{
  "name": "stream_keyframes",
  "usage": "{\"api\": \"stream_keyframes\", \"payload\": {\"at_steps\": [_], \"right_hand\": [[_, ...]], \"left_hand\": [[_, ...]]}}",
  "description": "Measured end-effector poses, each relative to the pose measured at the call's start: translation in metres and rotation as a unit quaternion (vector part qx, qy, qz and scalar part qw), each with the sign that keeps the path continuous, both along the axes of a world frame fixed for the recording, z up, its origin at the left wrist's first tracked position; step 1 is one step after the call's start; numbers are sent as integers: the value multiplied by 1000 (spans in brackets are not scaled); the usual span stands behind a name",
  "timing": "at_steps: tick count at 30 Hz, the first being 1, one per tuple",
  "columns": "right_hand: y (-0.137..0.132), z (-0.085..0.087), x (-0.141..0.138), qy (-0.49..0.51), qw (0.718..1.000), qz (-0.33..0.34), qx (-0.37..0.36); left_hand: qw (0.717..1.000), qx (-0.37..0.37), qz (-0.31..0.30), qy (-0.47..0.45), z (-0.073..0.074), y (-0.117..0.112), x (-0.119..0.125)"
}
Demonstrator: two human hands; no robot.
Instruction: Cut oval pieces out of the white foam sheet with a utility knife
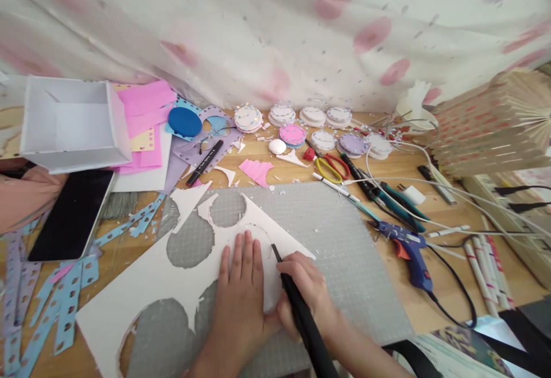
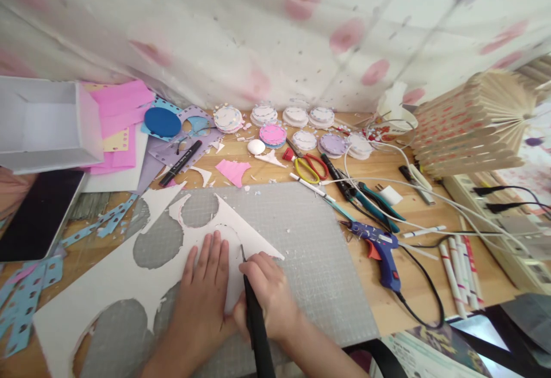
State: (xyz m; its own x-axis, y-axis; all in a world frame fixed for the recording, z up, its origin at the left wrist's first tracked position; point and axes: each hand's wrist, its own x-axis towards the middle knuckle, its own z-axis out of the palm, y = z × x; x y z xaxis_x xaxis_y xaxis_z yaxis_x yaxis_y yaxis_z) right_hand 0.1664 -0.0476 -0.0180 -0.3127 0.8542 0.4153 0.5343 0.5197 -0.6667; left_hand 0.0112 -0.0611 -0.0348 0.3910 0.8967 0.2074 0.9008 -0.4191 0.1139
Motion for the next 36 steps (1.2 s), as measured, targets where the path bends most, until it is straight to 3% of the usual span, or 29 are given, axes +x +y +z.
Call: {"api": "stream_keyframes", "payload": {"at_steps": [18, 21, 24, 27, 30, 33, 36], "right_hand": [[1, 1, -1, 36, 999, -1, 37], [-2, 0, 1, 80, 996, -36, 23], [-3, -4, 5, 105, 987, -119, 14], [3, -9, 18, 80, 974, -208, 32], [16, -9, 43, 25, 965, -259, 32], [28, -6, 74, -44, 977, -209, -6], [34, -5, 99, -108, 980, -164, -34]], "left_hand": [[1000, 20, -8, 7, 4, 2, 0], [1000, 12, -7, 5, 4, 1, 0], [1000, 2, -4, 1, 5, 0, 0], [1000, -17, -17, 2, 14, -1, -6], [995, -73, -71, 24, 29, 1, -18], [985, -105, -128, 55, 42, 4, -33], [978, -56, -184, 86, 51, 5, -43]]}}
